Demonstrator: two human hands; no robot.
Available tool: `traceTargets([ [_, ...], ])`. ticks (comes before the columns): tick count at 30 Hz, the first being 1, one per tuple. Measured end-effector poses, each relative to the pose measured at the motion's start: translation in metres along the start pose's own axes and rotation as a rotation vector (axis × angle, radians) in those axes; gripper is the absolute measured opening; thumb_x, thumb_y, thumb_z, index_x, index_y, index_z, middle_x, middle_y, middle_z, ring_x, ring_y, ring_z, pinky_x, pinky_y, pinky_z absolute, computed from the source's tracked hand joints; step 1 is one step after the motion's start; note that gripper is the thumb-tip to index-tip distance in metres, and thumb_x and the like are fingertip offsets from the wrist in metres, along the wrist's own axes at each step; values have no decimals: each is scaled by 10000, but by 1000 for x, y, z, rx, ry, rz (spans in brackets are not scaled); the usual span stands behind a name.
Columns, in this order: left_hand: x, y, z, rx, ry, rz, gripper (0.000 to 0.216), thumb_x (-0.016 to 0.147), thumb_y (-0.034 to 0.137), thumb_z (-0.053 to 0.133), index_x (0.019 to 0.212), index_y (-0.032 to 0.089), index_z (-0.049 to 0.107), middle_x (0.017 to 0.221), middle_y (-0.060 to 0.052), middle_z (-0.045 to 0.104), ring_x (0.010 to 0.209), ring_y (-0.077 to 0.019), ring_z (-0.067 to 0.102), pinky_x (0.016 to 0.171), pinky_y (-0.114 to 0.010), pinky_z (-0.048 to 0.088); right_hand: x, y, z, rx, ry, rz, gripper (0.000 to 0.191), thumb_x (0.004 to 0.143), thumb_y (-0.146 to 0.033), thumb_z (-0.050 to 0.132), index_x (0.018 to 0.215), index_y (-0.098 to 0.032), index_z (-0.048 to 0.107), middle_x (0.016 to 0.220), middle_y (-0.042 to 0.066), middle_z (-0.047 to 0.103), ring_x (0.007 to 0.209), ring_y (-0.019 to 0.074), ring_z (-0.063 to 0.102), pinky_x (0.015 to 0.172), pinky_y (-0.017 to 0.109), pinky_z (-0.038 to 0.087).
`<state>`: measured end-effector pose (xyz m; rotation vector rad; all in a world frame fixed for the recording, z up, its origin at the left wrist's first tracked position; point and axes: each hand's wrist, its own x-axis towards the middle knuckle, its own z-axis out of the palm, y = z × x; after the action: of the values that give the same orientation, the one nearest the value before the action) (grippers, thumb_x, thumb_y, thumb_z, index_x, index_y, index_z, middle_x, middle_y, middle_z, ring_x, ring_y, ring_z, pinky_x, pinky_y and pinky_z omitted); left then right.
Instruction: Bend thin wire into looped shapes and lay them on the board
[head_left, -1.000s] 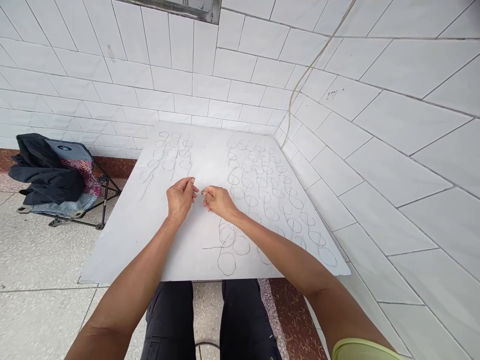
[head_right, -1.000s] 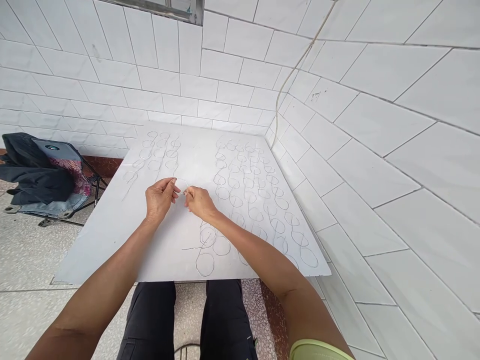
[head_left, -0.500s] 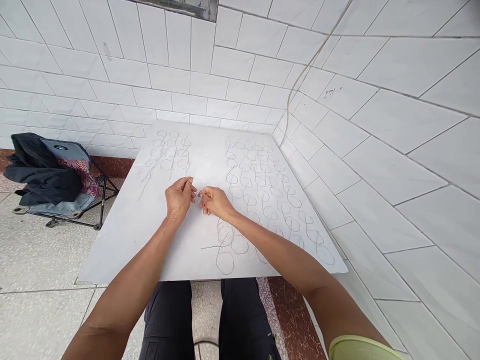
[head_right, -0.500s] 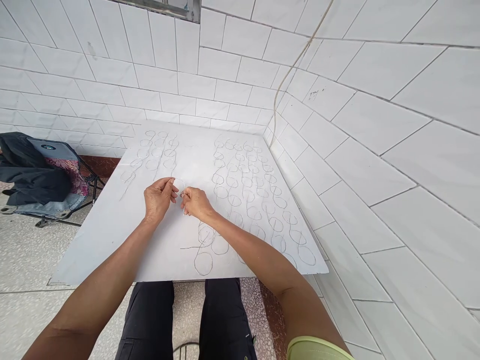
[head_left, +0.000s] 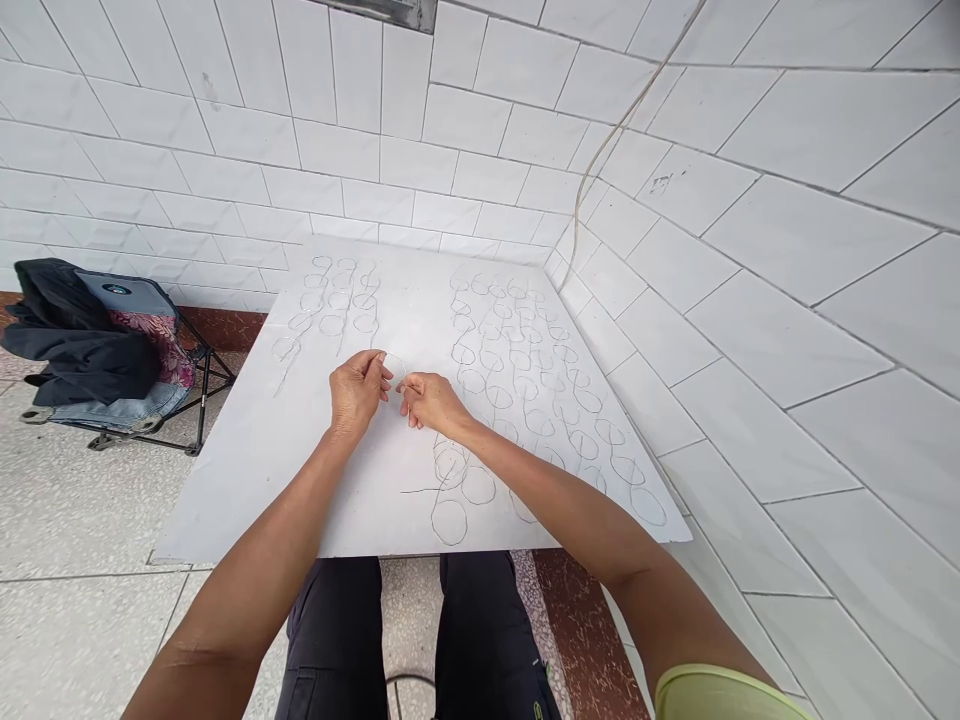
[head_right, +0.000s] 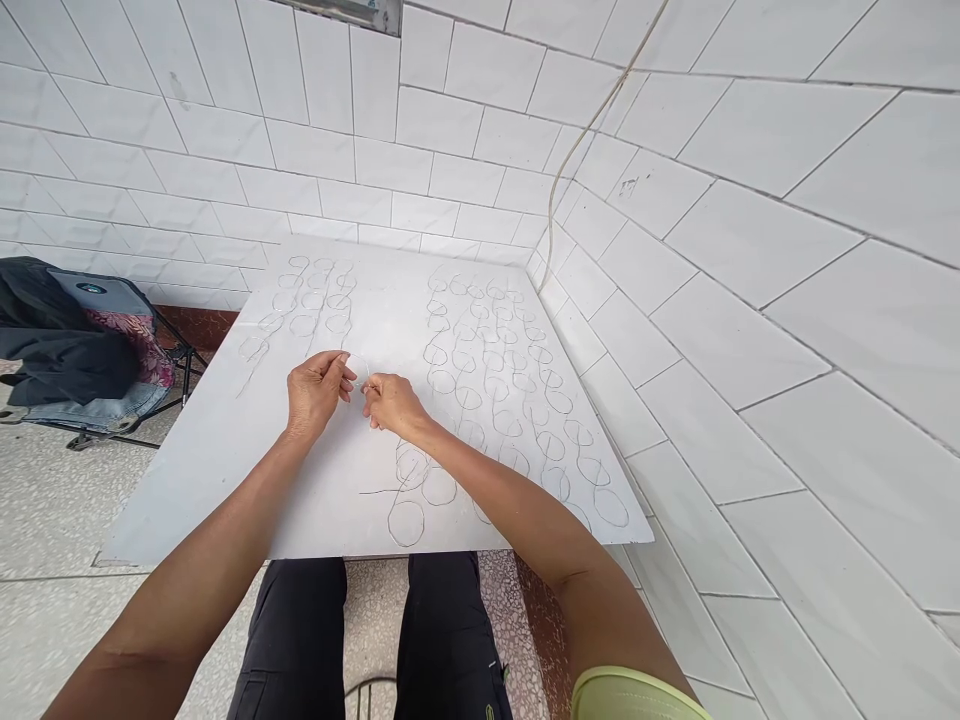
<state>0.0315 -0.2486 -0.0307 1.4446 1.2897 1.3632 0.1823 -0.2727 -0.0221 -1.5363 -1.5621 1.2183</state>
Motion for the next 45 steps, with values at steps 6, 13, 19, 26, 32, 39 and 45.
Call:
traceTargets([
  [6, -1, 4, 0, 18, 7, -9, 358, 999, 474, 510, 985, 181, 714, 872, -70, 739, 641, -147, 662, 489, -229, 510, 7, 6, 1, 94, -15, 21, 99, 973, -151, 554, 914, -172, 631, 707, 28, 721, 468, 118, 642, 426, 222, 505],
  [13, 9, -1, -14, 63, 163, -43, 385, 1028, 490, 455, 970, 180, 675, 1042, -98, 742, 814, -185, 703, 582, -254, 547, 16, 11, -3, 238, -41, 35, 123, 985, -146, 525, 972, -136, 646, 704, 31, 695, 472, 116, 633, 437, 225, 499],
  [19, 11, -7, -13, -21, 12, -222, 408, 953, 497, 597, 1142, 143, 667, 1086, -149, 749, 695, -183, 702, 555, -293, 555, 12, 6, -3, 340, -96, -72, 150, 1006, -210, 522, 1005, -139, 654, 712, 16, 689, 488, 108, 635, 465, 219, 508],
  [26, 5, -5, -7, -76, -55, -115, 361, 948, 356, 593, 1241, 177, 702, 813, -56, 745, 565, -134, 638, 545, -259, 545, 9, 0, -4, 343, -144, -68, 176, 1019, -283, 531, 1001, -145, 639, 724, 32, 712, 508, 130, 668, 482, 234, 533],
  [32, 4, -7, -6, -2, -35, -79, 283, 913, 388, 608, 1069, 200, 750, 716, -26, 699, 522, -133, 592, 463, -235, 475, 9, -2, -7, 212, -70, -32, 164, 1013, -266, 511, 965, -165, 631, 683, 25, 703, 470, 128, 641, 438, 224, 495],
  [39, 3, -7, -6, 39, -71, -52, 242, 902, 397, 603, 970, 218, 751, 678, -23, 668, 507, -135, 551, 426, -231, 431, 20, 0, -16, -110, 76, -235, 176, 1006, -262, 511, 1068, -225, 671, 724, -19, 706, 552, 96, 639, 505, 180, 469],
  [45, 3, -7, -5, 74, -136, -38, 247, 899, 357, 575, 976, 226, 770, 682, -26, 668, 528, -147, 570, 427, -240, 438, 29, 1, -29, -73, -42, -263, 347, 973, -172, 490, 1236, -241, 706, 736, -18, 691, 548, 92, 625, 524, 187, 487],
])
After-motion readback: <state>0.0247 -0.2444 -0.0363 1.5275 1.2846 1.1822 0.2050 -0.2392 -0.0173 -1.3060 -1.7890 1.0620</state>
